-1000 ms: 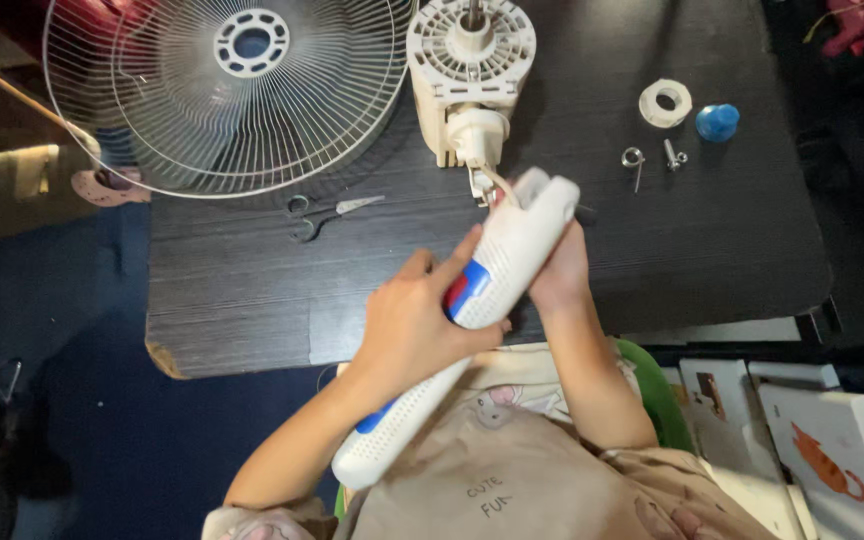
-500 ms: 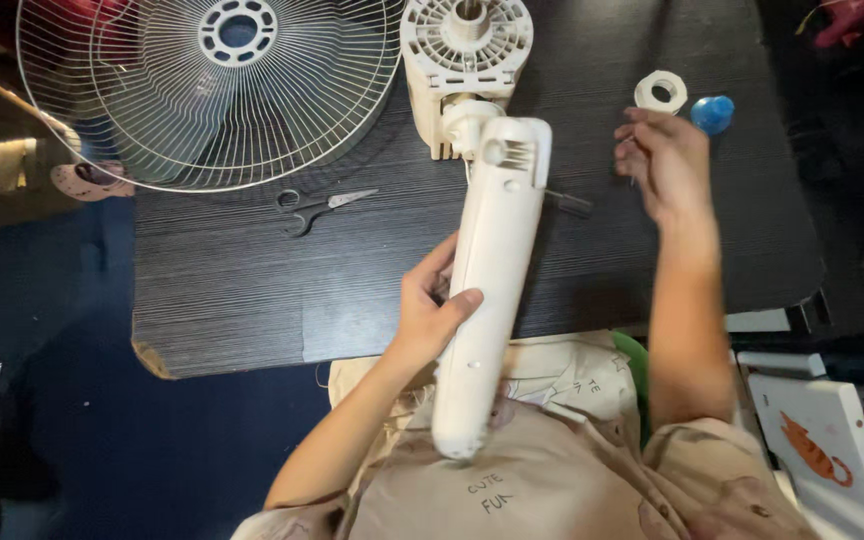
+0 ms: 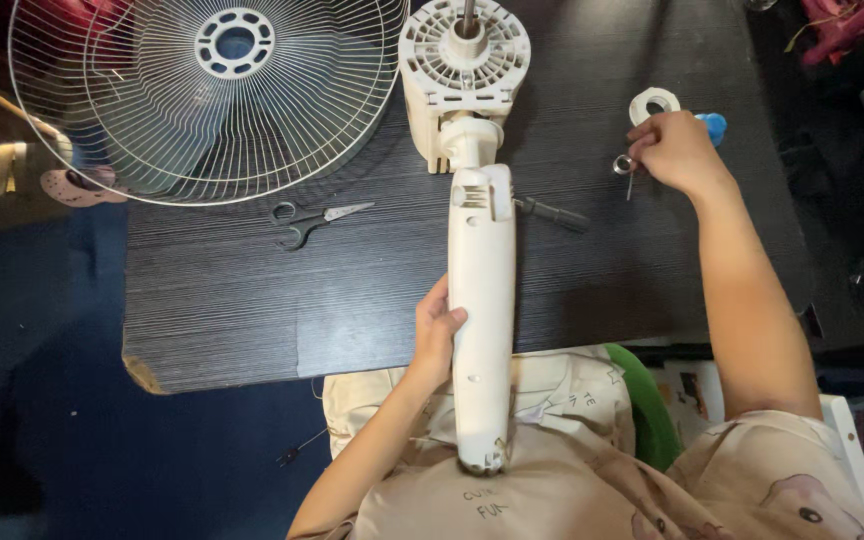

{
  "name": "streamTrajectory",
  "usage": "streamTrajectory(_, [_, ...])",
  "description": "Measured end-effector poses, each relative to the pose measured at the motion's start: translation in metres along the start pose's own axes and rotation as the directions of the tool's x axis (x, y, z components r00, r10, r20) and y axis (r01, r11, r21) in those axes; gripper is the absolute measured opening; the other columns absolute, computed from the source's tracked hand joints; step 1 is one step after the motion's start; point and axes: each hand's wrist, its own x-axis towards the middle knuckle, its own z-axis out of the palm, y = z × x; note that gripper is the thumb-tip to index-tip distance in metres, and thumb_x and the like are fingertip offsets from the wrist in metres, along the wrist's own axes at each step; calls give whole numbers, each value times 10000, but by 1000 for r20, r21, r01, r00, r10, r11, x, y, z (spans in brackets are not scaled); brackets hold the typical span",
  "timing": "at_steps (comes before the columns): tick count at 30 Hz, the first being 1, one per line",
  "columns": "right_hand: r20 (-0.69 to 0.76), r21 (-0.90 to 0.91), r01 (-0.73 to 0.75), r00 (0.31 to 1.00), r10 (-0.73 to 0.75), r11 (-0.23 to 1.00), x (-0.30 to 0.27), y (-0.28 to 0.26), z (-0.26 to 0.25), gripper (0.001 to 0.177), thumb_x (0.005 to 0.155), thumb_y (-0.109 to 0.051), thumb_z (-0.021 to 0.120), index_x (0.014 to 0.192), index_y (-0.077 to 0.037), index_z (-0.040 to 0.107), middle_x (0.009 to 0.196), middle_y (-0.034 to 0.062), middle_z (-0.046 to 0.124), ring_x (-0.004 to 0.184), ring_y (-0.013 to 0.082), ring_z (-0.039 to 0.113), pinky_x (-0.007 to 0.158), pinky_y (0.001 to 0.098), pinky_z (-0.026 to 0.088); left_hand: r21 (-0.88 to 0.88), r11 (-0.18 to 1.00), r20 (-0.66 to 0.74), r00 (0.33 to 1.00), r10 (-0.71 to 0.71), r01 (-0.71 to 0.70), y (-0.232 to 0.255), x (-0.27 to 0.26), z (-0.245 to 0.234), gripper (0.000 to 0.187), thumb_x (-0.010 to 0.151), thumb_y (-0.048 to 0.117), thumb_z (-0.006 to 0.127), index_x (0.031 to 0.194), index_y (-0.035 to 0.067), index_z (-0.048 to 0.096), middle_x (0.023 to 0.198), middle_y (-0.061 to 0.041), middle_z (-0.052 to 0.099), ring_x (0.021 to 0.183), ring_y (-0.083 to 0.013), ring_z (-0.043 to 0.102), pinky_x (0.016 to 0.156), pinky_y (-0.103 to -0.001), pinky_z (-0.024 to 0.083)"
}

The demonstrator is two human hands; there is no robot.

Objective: The person removes the front grille and fan blades from a standing fan, then uses a screwdriver to detach the motor housing from the stand and unscrews fasteners from the stand and motor base. The components are placed on the table.

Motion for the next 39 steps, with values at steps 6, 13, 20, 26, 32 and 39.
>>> streamTrajectory(6, [63,-124,11,998,-4,992,10,0,-5,272,913,13,663,1174,-8,739,965,117,755,890,214,725,801,374,571,25,999,3,999,-40,40,-2,2,0,674,796,71,536,1454,-70,507,1332,-165,648,1244,-237,608,1094,-361,467])
streamTrajectory(13, [80,-154,132,989,-121,979,14,-3,-7,319,896,28,670,1202,-25,744,970,127,767,892,215,726,821,365,568,34,999,23,1000,19,-20,-5,6,-1,652,827,74,565,1459,-75,495,1362,-157,634,1288,-238,586,1135,-367,435])
streamTrajectory(20, [-15,-6,50,999,-50,999,6,-6,-27,280,1005,-9,581,1254,-2,710,1010,165,745,881,209,739,791,364,579,28,999,5,999,-43,42,-3,12,-1,675,815,75,542,1473,-62,482,1377,-160,627,1292,-242,589,1137,-373,435])
streamTrajectory(26, [-94,46,247,966,-242,968,-18,-15,-32,396,1003,91,442,1306,16,686,1105,162,757,959,209,751,880,327,576,67,994,13,996,-84,83,9,11,3,685,833,165,499,1482,-50,480,1362,-178,637,1262,-252,605,1114,-379,460])
streamTrajectory(32, [14,150,278,959,-283,949,-90,-61,16,342,1027,-100,582,1360,-48,642,1266,131,702,1045,210,727,873,366,598,-11,995,-18,994,-104,104,14,13,15,685,847,181,483,1495,-40,467,1318,-200,655,1157,-270,670,1031,-403,539])
streamTrajectory(39, [-195,-129,737,637,-746,663,-104,-118,94,770,848,-128,775,1512,62,436,1578,348,169,1364,465,458,1105,532,460,-241,939,55,970,-237,244,37,12,24,640,871,334,491,1370,-67,500,1043,-296,691,841,-370,734,752,-505,629])
